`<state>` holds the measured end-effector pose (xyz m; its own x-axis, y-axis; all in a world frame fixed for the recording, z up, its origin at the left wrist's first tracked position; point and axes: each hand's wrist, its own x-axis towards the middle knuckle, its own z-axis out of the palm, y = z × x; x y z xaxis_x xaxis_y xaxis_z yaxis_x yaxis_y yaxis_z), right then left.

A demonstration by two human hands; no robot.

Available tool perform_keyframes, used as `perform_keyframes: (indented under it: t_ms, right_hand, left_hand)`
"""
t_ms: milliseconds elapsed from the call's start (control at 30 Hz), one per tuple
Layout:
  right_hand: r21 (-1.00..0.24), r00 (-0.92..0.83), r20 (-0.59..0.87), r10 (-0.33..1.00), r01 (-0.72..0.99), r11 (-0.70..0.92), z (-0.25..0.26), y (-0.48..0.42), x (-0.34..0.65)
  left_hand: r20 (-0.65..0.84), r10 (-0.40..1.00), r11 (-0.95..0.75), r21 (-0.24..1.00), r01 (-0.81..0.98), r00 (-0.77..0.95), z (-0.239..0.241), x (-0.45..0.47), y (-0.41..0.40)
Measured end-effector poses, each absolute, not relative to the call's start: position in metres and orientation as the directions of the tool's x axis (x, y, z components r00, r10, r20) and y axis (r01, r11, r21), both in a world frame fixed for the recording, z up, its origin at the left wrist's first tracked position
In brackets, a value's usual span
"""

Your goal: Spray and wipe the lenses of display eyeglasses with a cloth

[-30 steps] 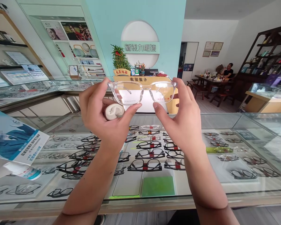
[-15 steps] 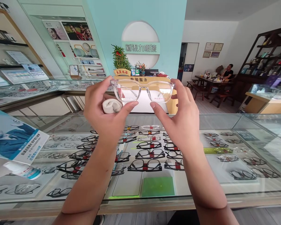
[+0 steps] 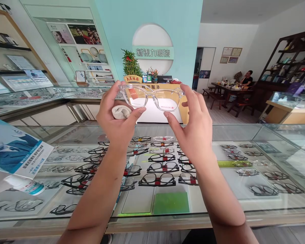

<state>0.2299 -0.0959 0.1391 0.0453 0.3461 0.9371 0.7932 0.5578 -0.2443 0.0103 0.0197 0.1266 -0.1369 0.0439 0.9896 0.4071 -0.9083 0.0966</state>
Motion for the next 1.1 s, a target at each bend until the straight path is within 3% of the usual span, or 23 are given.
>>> perform_keyframes:
  t_ms: [133, 467, 733, 1100]
  right_hand:
    - [-0.259, 0.033, 0.931, 0.364, 0.762, 0.594, 0.135, -0.088, 0.238]
    - [-0.287, 0.020, 0.921, 0.389, 0.710, 0.643, 0.132, -0.079, 0.250]
    - [-0.316, 0.019, 0.904, 0.426, 0.700, 0.641, 0.132, -0.078, 0.252]
    - [-0.269, 0.043, 0.936, 0.350, 0.730, 0.628, 0.132, -0.078, 0.241]
  left_hand:
    - [0.982, 0.072, -0.867, 0.148, 0.475, -0.174, 0.121, 0.017, 0.016]
    - [0.983, -0.066, -0.881, 0.022, 0.473, -0.169, 0.119, 0.027, 0.003]
    - [0.986, -0.009, -0.854, 0.078, 0.514, -0.164, 0.119, 0.022, 0.002]
    - [0.981, 0.133, -0.821, 0.191, 0.538, -0.144, 0.118, 0.023, 0.006]
